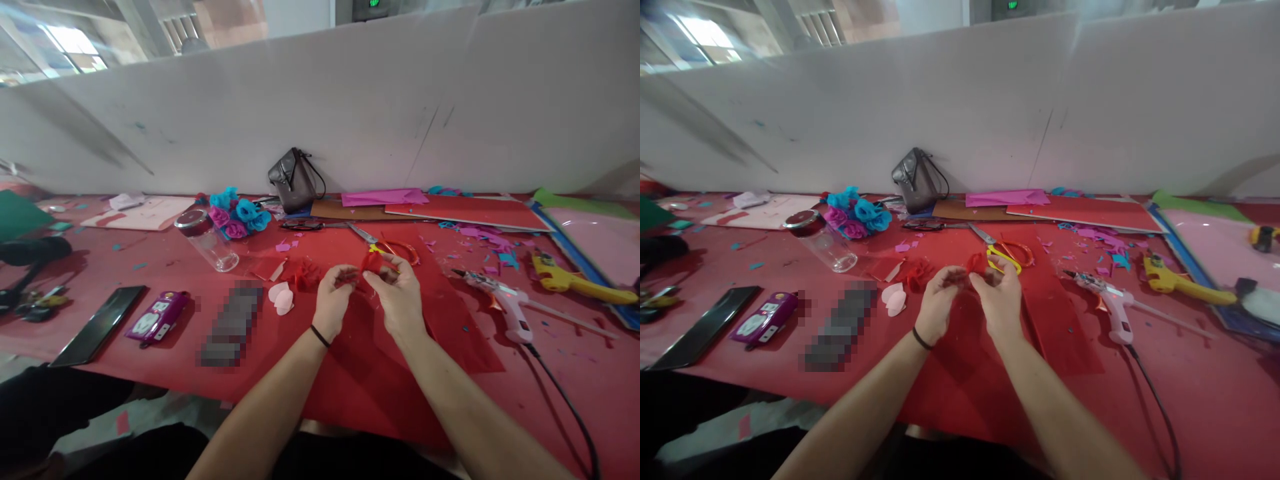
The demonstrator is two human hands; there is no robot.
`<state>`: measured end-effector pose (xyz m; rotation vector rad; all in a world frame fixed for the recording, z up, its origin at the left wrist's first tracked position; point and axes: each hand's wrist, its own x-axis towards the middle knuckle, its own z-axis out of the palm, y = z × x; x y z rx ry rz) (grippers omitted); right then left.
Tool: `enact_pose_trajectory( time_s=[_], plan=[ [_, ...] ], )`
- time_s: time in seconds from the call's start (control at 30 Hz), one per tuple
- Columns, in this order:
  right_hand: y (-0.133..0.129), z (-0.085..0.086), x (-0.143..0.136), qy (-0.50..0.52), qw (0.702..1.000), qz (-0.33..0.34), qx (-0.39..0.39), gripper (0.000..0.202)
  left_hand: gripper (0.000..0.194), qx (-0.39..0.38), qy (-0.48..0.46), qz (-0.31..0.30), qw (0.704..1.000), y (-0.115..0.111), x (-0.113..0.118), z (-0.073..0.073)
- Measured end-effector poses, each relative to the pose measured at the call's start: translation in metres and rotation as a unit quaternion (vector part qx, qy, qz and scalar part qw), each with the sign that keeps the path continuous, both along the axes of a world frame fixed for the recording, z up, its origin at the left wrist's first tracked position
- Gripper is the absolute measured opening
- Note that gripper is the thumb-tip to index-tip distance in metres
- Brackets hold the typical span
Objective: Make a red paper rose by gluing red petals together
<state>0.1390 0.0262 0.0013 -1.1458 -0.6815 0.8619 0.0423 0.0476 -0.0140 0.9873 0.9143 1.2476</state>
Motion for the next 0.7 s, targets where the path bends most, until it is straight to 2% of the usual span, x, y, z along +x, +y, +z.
enact_pose_trajectory(
  time_s=[0.1, 0.2, 0.37, 0.43, 0.57, 0.7],
  plan=[
    [0.001, 0.002, 0.002, 0.015, 1.0, -0.002, -0.011, 0.047, 0.017, -0.025, -0.021, -0.033, 0.999, -0.001, -0.004, 0.005],
    [0.001, 0.001, 0.002, 0.011, 1.0, 0.019, -0.017, 0.048, 0.011, -0.015, -0.007, -0.071, 0.997, -0.002, -0.003, 0.005],
    [-0.001, -0.004, 0.0, -0.024, 1.0, 0.021, -0.001, 0.052, 0.017, -0.021, -0.045, -0.037, 0.998, -0.002, 0.001, 0.002],
    [-0.001, -0.006, -0.001, -0.042, 0.999, 0.025, -0.011, 0.045, 0.02, -0.024, -0.072, -0.023, 0.997, 0.0, 0.0, 0.003],
    [-0.003, -0.009, -0.004, -0.078, 0.991, 0.094, -0.046, 0.023, 0.019, -0.03, -0.105, -0.025, 0.994, 0.004, -0.006, 0.005],
    [-0.004, -0.009, -0.003, -0.119, 0.984, 0.123, -0.038, 0.025, 0.018, -0.055, -0.144, -0.036, 0.987, 0.007, -0.01, 0.004]
  ],
)
